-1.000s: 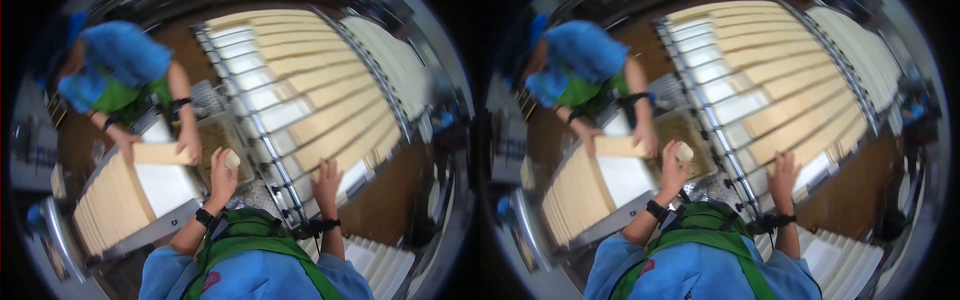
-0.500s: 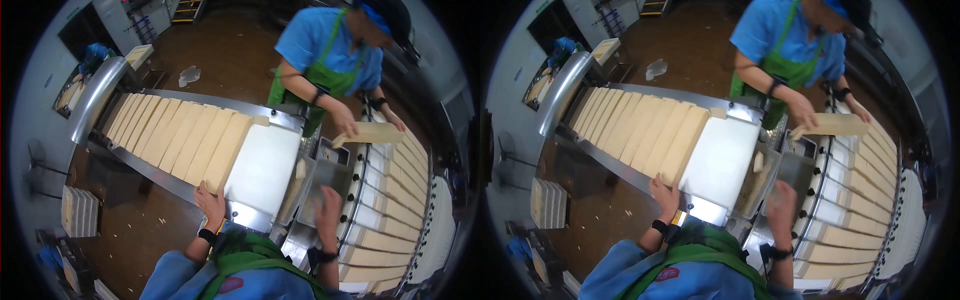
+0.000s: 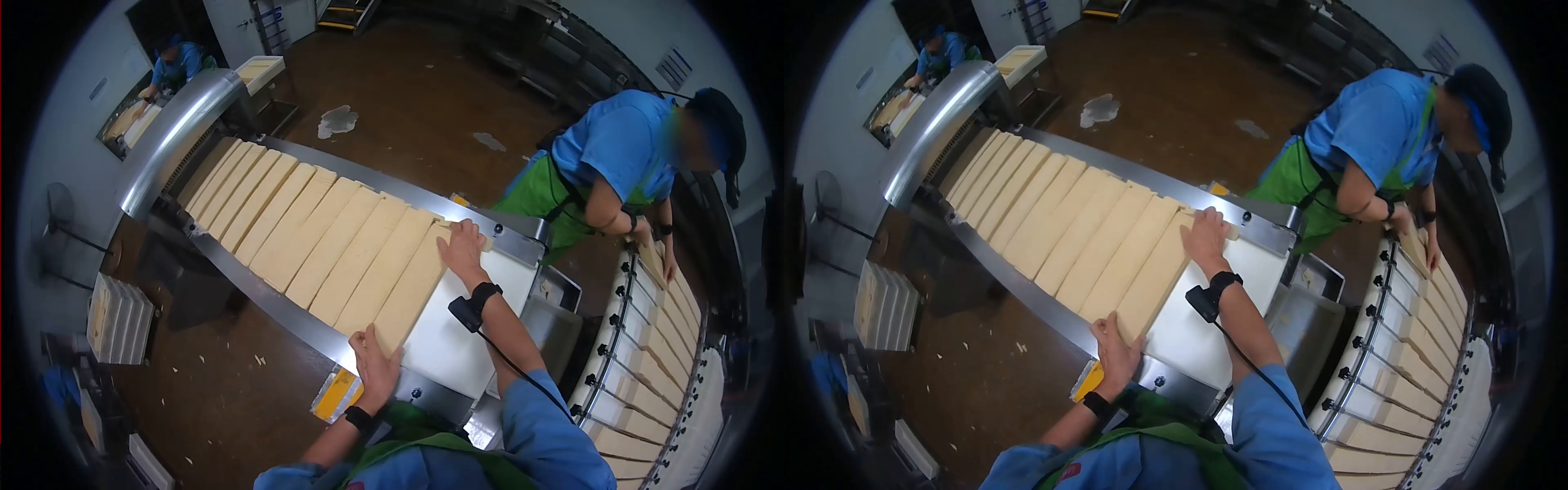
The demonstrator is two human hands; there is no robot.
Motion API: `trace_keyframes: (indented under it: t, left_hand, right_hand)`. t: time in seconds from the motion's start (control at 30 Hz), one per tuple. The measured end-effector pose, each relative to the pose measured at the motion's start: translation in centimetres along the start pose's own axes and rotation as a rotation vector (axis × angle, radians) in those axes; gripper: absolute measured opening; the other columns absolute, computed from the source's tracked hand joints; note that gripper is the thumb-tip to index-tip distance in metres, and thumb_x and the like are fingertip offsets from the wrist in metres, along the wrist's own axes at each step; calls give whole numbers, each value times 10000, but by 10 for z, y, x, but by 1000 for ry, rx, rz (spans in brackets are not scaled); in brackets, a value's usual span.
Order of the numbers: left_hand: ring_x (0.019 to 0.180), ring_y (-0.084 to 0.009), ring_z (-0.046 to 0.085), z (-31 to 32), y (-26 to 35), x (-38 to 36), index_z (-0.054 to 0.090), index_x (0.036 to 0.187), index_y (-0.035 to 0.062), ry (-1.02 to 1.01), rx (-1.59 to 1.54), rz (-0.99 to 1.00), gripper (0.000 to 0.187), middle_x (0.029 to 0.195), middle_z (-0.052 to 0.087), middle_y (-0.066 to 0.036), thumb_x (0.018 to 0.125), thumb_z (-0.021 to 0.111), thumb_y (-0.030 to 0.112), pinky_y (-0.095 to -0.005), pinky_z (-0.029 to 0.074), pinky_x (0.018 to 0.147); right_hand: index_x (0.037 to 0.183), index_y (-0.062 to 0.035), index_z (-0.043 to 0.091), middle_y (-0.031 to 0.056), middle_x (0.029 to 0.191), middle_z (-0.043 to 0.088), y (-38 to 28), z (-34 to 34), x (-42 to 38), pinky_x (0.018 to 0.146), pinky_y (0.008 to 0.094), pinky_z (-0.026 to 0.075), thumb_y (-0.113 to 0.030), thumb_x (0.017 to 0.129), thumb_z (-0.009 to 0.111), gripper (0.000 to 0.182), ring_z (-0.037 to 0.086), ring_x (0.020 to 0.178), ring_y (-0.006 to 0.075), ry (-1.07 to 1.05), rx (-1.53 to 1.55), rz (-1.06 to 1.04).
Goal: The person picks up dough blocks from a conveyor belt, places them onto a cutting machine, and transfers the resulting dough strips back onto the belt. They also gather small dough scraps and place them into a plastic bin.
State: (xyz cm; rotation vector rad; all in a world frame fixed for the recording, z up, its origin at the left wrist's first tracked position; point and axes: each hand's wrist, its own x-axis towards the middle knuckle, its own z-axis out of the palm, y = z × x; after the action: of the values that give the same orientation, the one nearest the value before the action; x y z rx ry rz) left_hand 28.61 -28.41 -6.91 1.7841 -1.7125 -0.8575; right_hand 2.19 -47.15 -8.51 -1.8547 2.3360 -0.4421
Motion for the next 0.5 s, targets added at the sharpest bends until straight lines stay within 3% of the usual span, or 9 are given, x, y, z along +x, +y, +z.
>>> trace_keyframes:
  t: [0.37,0.5]
  left_hand:
    - [1184,-461,540,3,2,2,389,1459,-22,-12,60,4,869,1332,381,-258,760,880,141,-474,497,991]
    - [1183,-455,537,7,5,4,396,1445,-20,-7,56,-13,865,1330,381,-256,753,888,147,-479,494,984]
  right_hand:
    - [1232,-5,626,144,1200,597,-24,21,-20,1034,515,342,-380,884,729,522,497,1218,321,200,-136,-1]
    - [1244,-3,618,160,1210,625,-20,20,-1,1025,525,357,-404,882,726,550,531,1222,332,28,29,34]
